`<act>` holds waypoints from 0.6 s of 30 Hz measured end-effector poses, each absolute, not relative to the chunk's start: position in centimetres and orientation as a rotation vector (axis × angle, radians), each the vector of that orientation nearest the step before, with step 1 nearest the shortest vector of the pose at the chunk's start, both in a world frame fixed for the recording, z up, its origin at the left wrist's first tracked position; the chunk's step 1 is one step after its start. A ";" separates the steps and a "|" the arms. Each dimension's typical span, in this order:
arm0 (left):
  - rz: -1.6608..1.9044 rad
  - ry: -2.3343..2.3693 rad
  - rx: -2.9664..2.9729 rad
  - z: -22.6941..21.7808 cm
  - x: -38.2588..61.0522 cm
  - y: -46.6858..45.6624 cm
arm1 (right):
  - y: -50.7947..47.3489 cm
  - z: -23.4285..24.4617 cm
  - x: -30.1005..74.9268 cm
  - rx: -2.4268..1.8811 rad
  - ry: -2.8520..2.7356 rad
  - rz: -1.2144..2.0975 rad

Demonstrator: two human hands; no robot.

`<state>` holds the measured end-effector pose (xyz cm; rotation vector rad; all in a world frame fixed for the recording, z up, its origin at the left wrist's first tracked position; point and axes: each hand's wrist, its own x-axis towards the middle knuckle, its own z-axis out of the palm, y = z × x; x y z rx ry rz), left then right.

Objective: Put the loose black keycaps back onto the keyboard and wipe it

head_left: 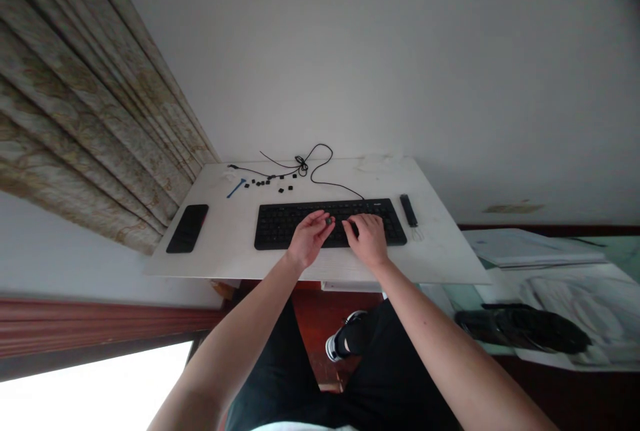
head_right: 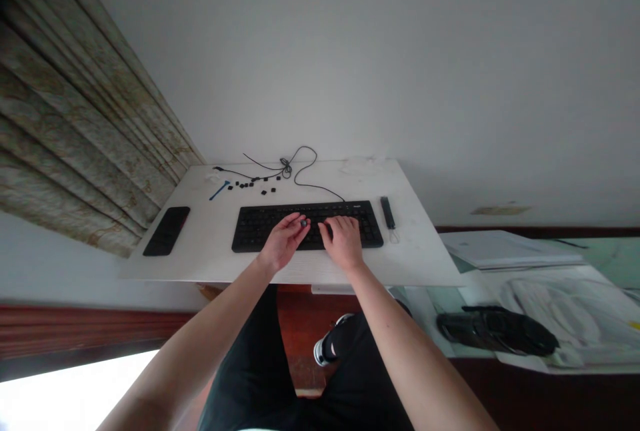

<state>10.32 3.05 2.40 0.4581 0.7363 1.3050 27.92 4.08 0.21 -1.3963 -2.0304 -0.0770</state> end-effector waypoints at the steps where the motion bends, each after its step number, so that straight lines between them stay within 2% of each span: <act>1: 1.306 0.724 0.450 2.2 10.9 2.9 | 4.0 0.2 28.0 -1.379 -2.036 -0.066; 10: 1.379 0.868 0.448 0.9 14.8 2.8 | 3.5 0.2 28.1 -1.294 -2.108 -0.032; 18: 1.211 0.727 0.646 2.2 14.4 1.2 | 4.0 -0.2 28.3 -1.331 -1.904 0.101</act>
